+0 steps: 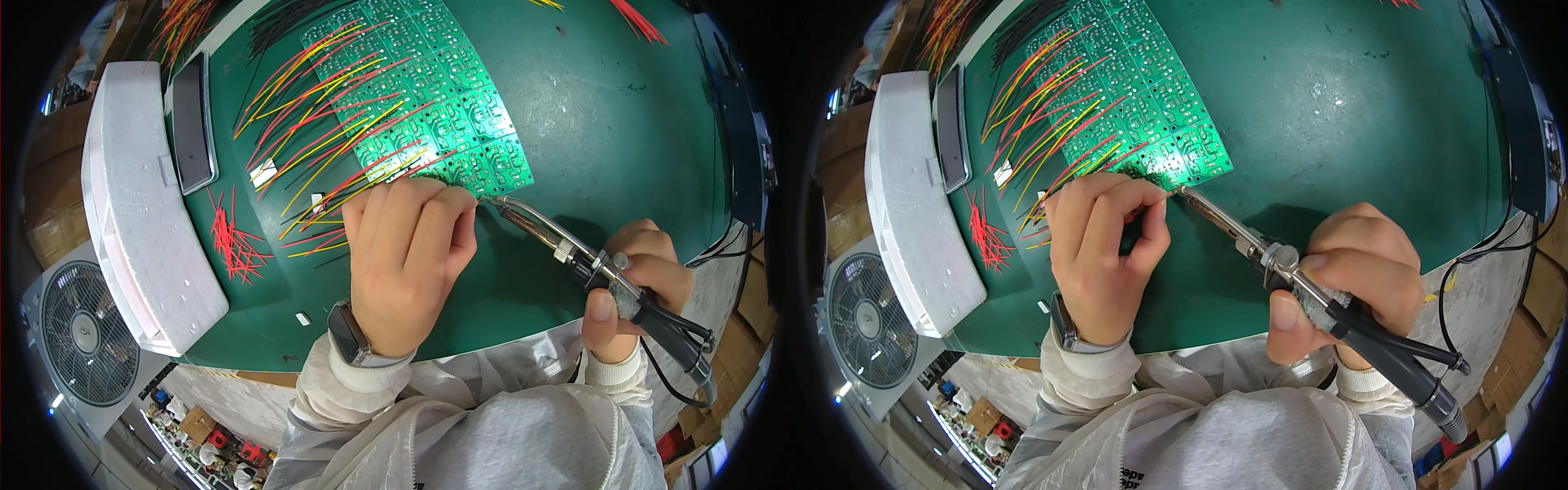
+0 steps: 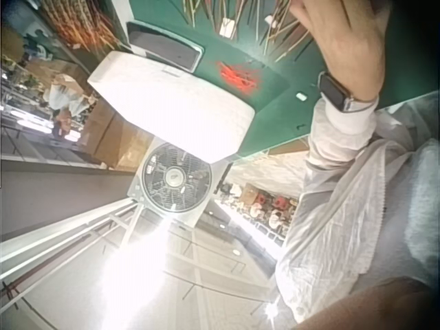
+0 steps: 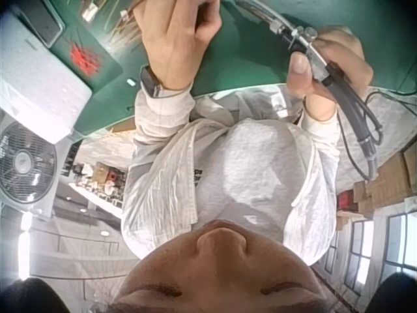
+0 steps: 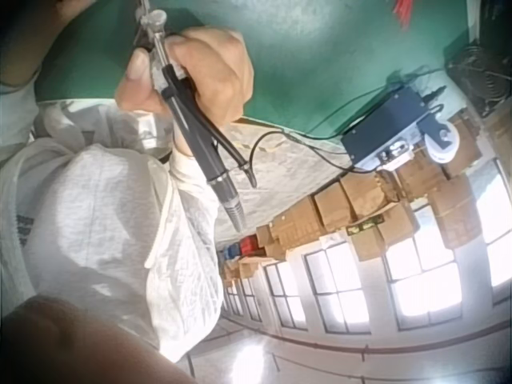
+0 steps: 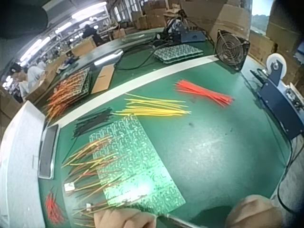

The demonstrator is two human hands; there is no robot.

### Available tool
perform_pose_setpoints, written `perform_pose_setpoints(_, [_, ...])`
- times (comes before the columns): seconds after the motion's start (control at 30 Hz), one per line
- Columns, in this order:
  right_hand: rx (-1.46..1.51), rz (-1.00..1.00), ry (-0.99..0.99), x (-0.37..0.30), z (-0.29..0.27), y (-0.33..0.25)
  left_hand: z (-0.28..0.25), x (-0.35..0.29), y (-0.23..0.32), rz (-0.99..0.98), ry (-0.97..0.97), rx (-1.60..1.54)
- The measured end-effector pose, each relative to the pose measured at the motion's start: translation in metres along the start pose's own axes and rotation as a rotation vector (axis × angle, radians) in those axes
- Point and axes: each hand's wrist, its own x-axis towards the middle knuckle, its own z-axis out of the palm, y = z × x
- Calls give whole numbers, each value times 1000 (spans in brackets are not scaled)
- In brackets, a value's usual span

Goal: The person solders wires onto a circuit board using a soldering iron, placing each wire onto the board by hand.

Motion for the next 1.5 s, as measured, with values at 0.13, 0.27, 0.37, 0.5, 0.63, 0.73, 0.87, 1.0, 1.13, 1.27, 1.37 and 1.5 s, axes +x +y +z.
perform_pose_setpoints(0.13, [-14, 13, 2, 1, -2, -1, -1, 4, 2, -2, 19, 21])
perform_pose_setpoints(0.27, [-21, -40, 94, -1, -3, 4, 0, 2, 2, 12, 22, 20])
perform_pose_setpoints(0.37, [-26, -59, 285, 0, -3, 9, -4, 3, 4, 10, -7, 52])
perform_pose_setpoints(0.5, [-45, -103, 361, 3, -2, 16, -5, 3, 5, 35, -18, 79])
perform_pose_setpoints(0.63, [-67, -119, 319, 6, -2, 16, -8, 3, 6, 60, -5, 87])
perform_pose_setpoints(0.73, [-84, -95, 325, 6, 1, 14, -8, 2, 6, 59, -17, 85])
perform_pose_setpoints(0.87, [-88, -77, 359, 4, 2, 15, -15, 0, 8, 27, -43, 126])
perform_pose_setpoints(1.0, [-80, -87, 363, 5, 1, 14, -16, 1, 4, 80, -20, 144])
perform_pose_setpoints(1.13, [-84, -62, 373, 3, 0, 14, -17, 2, 4, 124, -23, 142])
perform_pose_setpoints(1.27, [-86, -13, 395, 4, -1, 9, -22, -3, 7, 145, -34, 174])
perform_pose_setpoints(1.37, [-77, 0, 393, 5, -2, 9, -29, -14, 15, 120, -126, 162])
perform_pose_setpoints(1.5, [-132, 46, 397, 13, 1, 11, -36, -26, 24, 92, -225, 134])
